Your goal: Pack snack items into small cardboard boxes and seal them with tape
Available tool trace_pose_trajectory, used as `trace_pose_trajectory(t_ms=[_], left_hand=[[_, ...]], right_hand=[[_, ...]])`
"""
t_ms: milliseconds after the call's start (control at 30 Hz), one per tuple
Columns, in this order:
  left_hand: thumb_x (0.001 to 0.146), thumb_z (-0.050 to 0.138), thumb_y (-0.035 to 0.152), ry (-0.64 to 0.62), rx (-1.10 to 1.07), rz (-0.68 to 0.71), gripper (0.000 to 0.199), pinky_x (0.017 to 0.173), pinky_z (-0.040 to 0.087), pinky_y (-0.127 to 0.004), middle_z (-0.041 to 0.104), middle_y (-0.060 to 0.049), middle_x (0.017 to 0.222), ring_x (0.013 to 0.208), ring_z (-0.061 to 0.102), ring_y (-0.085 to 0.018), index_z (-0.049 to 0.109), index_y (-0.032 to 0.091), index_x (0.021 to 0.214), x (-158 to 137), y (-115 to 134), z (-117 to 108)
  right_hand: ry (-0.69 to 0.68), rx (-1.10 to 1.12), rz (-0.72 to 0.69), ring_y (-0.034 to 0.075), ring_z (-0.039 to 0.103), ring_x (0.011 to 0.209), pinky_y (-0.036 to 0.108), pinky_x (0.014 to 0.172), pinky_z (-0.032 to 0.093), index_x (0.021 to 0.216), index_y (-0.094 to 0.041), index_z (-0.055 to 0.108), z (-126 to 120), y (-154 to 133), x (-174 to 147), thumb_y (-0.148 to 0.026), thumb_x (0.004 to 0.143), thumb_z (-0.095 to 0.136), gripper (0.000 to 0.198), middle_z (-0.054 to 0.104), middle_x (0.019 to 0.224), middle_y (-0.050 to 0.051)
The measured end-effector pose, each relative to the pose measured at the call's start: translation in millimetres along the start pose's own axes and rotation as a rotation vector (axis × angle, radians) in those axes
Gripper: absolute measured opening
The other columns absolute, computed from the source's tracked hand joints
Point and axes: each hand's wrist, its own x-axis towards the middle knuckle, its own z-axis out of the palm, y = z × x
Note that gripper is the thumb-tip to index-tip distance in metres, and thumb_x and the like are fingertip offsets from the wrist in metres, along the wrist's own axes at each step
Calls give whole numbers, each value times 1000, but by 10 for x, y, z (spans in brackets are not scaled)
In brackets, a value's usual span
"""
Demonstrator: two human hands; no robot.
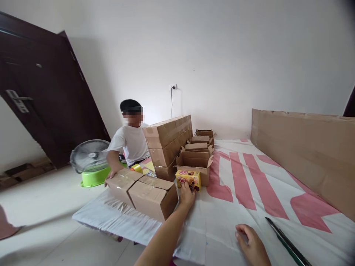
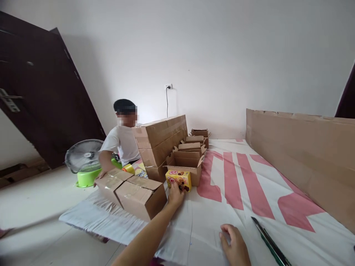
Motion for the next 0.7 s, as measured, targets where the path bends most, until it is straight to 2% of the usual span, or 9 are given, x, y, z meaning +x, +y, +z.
trace_pose_trajectory(t_ms=[167,233,333,433,467,533,567,633,700], left_hand=[[80,57,29,-151,-7,152,67,115,23,-45,29,-20,154,142,26,-34,37,7,140,-255,-91,-24],[81,56,31,-199,-24,186,63,116,23,-48,34,-21,151,142,27,-35,43,7,137,-374,-92,-82],[79,57,30,-271,-83,299,54,111,34,-45,51,-18,139,132,43,-31,52,11,130,-606,-59,-245],[81,57,31,-305,-168,516,41,106,41,-32,60,-6,129,121,54,-20,58,24,121,-823,-71,-573],[83,55,32,-275,-193,587,36,106,41,-31,60,-4,127,119,54,-18,60,26,118,-849,-103,-729],[87,50,32,-91,-211,669,31,106,40,-34,62,-7,123,118,54,-19,61,24,114,-793,-227,-1099],[88,48,32,7,-171,612,31,108,39,-36,61,-8,124,121,52,-20,62,23,114,-711,-319,-1297],[90,45,35,171,1,247,31,112,34,-36,57,-5,131,128,47,-19,61,26,114,-485,-557,-1664],[93,37,36,230,57,52,41,116,23,-49,45,-11,144,140,32,-27,55,20,126,-257,-834,-1926]], right_hand=[[-35,-21,-5,25,68,91,39,84,55,91,-21,68,-50,-36,-3,-51,80,49,37,72,96,10],[-48,-26,-8,26,68,90,39,84,55,90,-21,68,-59,-19,9,-53,79,49,39,72,95,10],[-70,-30,2,26,68,90,39,83,55,89,-22,68,-61,44,31,-57,78,49,41,73,95,10],[-94,-32,22,26,69,90,38,82,55,90,-23,68,-59,117,44,-60,78,51,43,73,96,9],[-97,-31,23,26,69,90,38,82,55,90,-23,68,-58,135,45,-60,77,51,43,73,96,9],[-96,-26,10,26,69,89,38,82,55,89,-23,68,-54,150,45,-61,77,52,43,73,96,9],[-92,-27,0,26,68,89,39,83,55,88,-23,68,-53,147,44,-61,77,52,43,73,95,9],[-82,-38,-19,27,68,88,40,83,55,86,-23,69,-51,121,40,-60,77,52,41,73,93,9],[-74,-53,-33,27,68,88,41,83,54,85,-23,68,-53,76,31,-58,77,51,40,72,92,9]])
